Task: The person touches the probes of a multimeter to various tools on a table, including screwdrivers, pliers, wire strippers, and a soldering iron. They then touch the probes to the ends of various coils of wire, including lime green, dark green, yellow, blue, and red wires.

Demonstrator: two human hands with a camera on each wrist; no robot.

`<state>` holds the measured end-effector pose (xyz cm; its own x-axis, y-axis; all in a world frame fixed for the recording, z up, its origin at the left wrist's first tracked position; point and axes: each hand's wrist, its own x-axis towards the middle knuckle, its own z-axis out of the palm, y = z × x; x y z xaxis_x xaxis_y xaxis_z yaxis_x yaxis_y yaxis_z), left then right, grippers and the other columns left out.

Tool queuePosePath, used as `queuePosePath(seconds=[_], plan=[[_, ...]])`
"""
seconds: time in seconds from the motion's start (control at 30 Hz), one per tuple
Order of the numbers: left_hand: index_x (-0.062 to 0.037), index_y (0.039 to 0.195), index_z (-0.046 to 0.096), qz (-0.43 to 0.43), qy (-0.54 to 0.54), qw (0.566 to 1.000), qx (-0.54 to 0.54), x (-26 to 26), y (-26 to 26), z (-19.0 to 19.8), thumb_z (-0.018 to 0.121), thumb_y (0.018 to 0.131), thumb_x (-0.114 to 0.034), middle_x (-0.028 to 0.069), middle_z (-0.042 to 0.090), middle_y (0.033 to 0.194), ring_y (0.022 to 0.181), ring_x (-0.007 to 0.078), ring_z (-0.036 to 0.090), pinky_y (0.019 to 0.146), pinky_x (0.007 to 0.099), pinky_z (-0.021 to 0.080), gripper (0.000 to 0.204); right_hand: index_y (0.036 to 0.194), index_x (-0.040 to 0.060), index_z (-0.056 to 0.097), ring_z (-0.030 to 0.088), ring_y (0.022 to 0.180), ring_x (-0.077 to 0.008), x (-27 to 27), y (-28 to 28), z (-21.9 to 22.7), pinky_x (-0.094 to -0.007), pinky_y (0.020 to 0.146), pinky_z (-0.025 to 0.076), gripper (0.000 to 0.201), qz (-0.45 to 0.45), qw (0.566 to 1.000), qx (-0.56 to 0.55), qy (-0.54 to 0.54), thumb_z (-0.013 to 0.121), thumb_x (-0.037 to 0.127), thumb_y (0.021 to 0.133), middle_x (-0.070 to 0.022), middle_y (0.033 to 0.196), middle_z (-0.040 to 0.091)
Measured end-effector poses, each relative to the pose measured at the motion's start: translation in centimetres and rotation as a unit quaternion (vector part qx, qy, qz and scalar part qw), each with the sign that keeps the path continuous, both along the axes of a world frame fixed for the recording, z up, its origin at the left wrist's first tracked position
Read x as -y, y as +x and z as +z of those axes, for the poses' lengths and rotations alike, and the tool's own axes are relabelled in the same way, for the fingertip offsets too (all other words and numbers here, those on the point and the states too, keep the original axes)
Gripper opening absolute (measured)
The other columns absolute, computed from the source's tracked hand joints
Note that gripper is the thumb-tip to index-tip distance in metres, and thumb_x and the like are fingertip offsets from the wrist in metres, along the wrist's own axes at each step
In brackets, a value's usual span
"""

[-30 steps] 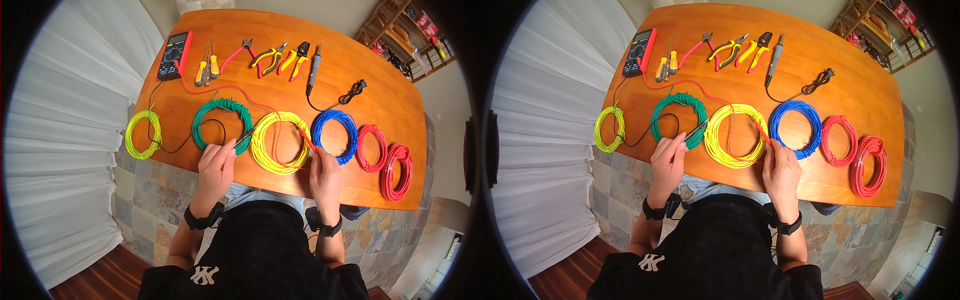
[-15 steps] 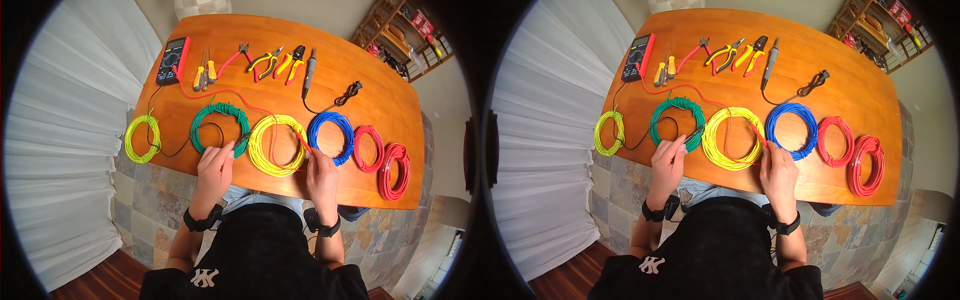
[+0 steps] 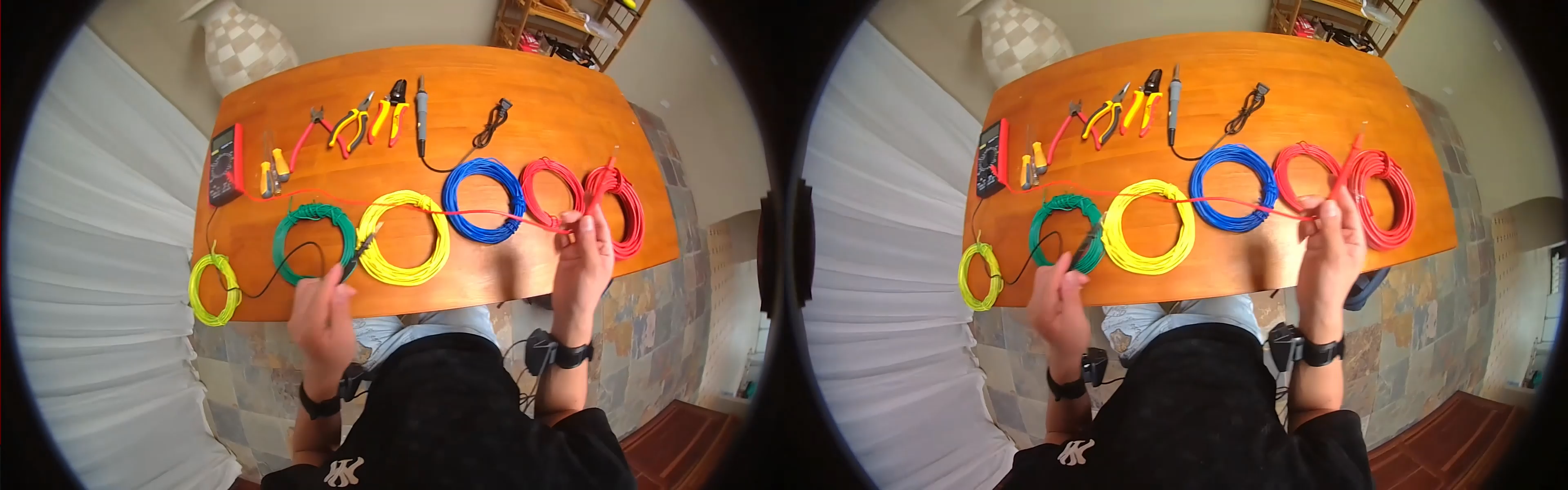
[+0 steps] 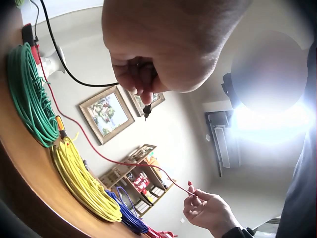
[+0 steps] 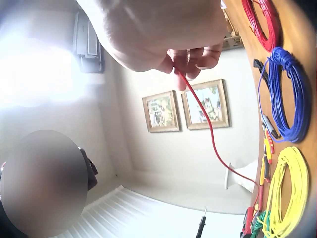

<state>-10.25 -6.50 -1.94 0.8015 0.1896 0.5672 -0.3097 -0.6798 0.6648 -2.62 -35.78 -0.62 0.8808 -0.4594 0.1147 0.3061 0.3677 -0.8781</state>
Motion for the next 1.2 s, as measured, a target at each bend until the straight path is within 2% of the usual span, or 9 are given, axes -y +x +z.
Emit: queuePosePath(seconds=[0.2,0.37,0.47,0.53,0.67,0.73,0.8,1.03,1.2], plan=[[0.0071,0.103,0.066,-0.116,0.008,0.992,0.053,3.7,-0.5,-1.9,0.062,0.082,0.006,0.0144,0.061,0.077,0.069,0.0291,0.055,0.064,0.0368,0.046,0.021,0.106,0.0007,0.058,0.054,0.070,-0.0064,2.3,-1.8,-2.6,-0.0187,0.061,0.041,0.013,0.045,0.993,-0.028,-0.105,0.058,0.007,0.094,-0.0108,0.092,0.068],[0.0072,0.104,0.066,-0.156,-0.015,0.986,0.055,4.5,-0.8,-4.4,0.063,0.083,0.005,0.0144,0.061,0.077,0.068,0.0292,0.056,0.063,0.0373,0.046,0.022,0.104,0.0019,0.057,0.053,0.061,-0.0059,2.2,-3.5,-5.3,-0.0181,0.057,0.045,0.012,0.039,0.990,-0.128,-0.044,0.058,0.010,0.095,-0.0097,0.090,0.068],[0.0068,0.106,0.065,-0.160,-0.006,0.986,0.036,3.1,-1.2,-3.4,0.063,0.083,0.004,0.0137,0.061,0.076,0.068,0.0281,0.056,0.062,0.0361,0.046,0.023,0.108,0.0017,0.053,0.064,0.071,-0.0114,0.7,-4.2,-4.9,-0.0208,0.061,0.050,0.015,0.080,0.986,-0.142,-0.024,0.056,0.010,0.096,-0.0106,0.091,0.067],[0.0066,0.106,0.065,-0.121,-0.023,0.992,0.000,1.5,-1.6,-2.6,0.060,0.085,0.003,0.0134,0.061,0.075,0.069,0.0261,0.058,0.063,0.0344,0.046,0.021,0.109,-0.0004,0.052,0.068,0.078,-0.0183,0.2,-4.3,-4.4,-0.0271,0.068,0.055,0.015,0.148,0.984,-0.099,0.004,0.053,0.008,0.098,-0.0139,0.094,0.067],[0.0064,0.107,0.065,0.018,-0.207,0.978,-0.022,-3.3,-1.7,0.6,0.053,0.095,-0.004,0.0066,0.061,0.073,0.075,0.0139,0.058,0.069,0.0298,0.047,0.020,0.109,-0.0003,0.051,0.068,0.081,-0.0223,-0.2,-3.1,-0.8,-0.0320,0.073,0.056,0.013,0.196,0.981,-0.011,-0.002,0.051,0.007,0.098,-0.0165,0.094,0.066],[0.0071,0.113,0.064,0.056,-0.219,0.973,0.042,-7.0,-1.5,2.2,0.052,0.097,-0.008,0.0036,0.060,0.076,0.075,0.0103,0.055,0.072,0.0268,0.047,0.025,0.109,-0.0004,0.051,0.068,0.081,-0.0223,0.4,-1.5,1.3,-0.0314,0.073,0.055,0.013,0.231,0.972,0.034,-0.015,0.051,0.008,0.098,-0.0168,0.094,0.067],[0.0086,0.119,0.060,0.083,-0.314,0.943,0.077,-9.5,-1.3,4.5,0.053,0.098,-0.011,0.0038,0.060,0.081,0.075,0.0097,0.055,0.073,0.0239,0.046,0.030,0.109,-0.0005,0.051,0.068,0.081,-0.0221,0.6,0.7,2.7,-0.0308,0.073,0.055,0.013,0.265,0.963,0.035,-0.034,0.051,0.008,0.098,-0.0171,0.094,0.067],[0.0079,0.124,0.057,0.197,-0.282,0.923,0.174,-17.3,-0.4,11.4,0.058,0.096,-0.013,0.0040,0.063,0.087,0.076,0.0097,0.055,0.072,0.0234,0.047,0.035,0.109,-0.0019,0.051,0.067,0.092,-0.0260,-1.0,6.3,4.7,-0.0350,0.085,0.054,0.015,0.390,0.915,0.087,-0.051,0.052,0.009,0.099,-0.0184,0.101,0.066],[0.0080,0.121,0.058,0.200,-0.209,0.915,0.280,-19.3,-1.6,15.9,0.059,0.095,-0.012,0.0074,0.066,0.086,0.079,0.0111,0.059,0.073,0.0246,0.049,0.033,0.109,-0.0013,0.051,0.065,0.099,-0.0290,-1.4,8.6,4.0,-0.0386,0.091,0.052,0.015,0.362,0.918,0.153,-0.056,0.052,0.009,0.099,-0.0204,0.108,0.064]])
